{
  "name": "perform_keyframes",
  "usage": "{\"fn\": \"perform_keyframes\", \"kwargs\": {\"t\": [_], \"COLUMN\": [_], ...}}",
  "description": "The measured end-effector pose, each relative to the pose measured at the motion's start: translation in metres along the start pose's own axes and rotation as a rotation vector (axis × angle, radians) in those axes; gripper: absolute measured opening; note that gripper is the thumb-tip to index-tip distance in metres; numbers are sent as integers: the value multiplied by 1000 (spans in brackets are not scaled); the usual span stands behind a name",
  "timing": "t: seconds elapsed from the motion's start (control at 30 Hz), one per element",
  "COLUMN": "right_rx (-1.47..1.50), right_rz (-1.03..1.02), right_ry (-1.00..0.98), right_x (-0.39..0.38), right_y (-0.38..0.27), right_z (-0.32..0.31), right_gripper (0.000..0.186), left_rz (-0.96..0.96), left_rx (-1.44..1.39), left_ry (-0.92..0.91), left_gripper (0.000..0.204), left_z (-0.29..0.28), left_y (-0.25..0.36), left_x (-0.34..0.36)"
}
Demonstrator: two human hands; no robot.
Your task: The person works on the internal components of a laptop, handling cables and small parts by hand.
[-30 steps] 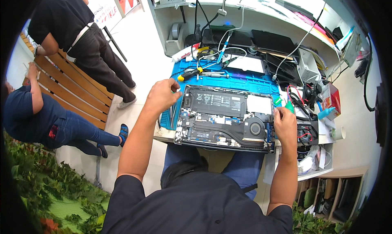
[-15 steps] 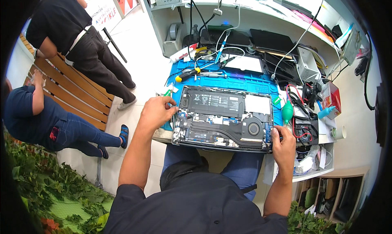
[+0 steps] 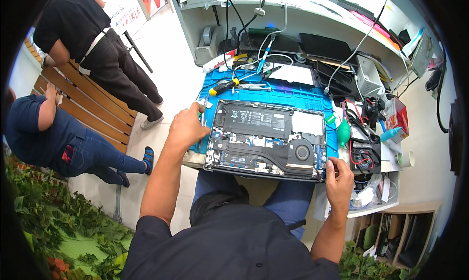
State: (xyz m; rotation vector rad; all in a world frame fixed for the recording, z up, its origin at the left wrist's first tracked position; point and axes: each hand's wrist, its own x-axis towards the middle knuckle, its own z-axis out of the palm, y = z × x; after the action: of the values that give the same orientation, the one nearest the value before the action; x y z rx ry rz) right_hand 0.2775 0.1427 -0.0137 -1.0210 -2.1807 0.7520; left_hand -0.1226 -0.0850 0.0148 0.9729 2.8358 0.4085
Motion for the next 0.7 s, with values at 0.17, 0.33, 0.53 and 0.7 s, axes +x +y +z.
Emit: {"fn": "perform_keyframes", "kwargs": {"t": [0.17, 0.33, 0.53, 0.7], "right_rx": [-36, 229, 432, 579], "right_rz": [26, 267, 265, 270], "right_ry": [-47, -113, -62, 3], "right_x": [-8, -17, -23, -28], "right_y": [10, 25, 45, 51], "right_z": [4, 3, 16, 25], "right_gripper": [31, 32, 29, 28], "left_rz": [-115, -88, -39, -49], "left_rx": [-70, -35, -167, -612], "left_ry": [-36, -14, 50, -125], "left_gripper": [54, 61, 80, 76], "left_z": [0, -5, 5, 5], "left_y": [6, 9, -12, -40], "left_x": [3, 3, 6, 15]}}
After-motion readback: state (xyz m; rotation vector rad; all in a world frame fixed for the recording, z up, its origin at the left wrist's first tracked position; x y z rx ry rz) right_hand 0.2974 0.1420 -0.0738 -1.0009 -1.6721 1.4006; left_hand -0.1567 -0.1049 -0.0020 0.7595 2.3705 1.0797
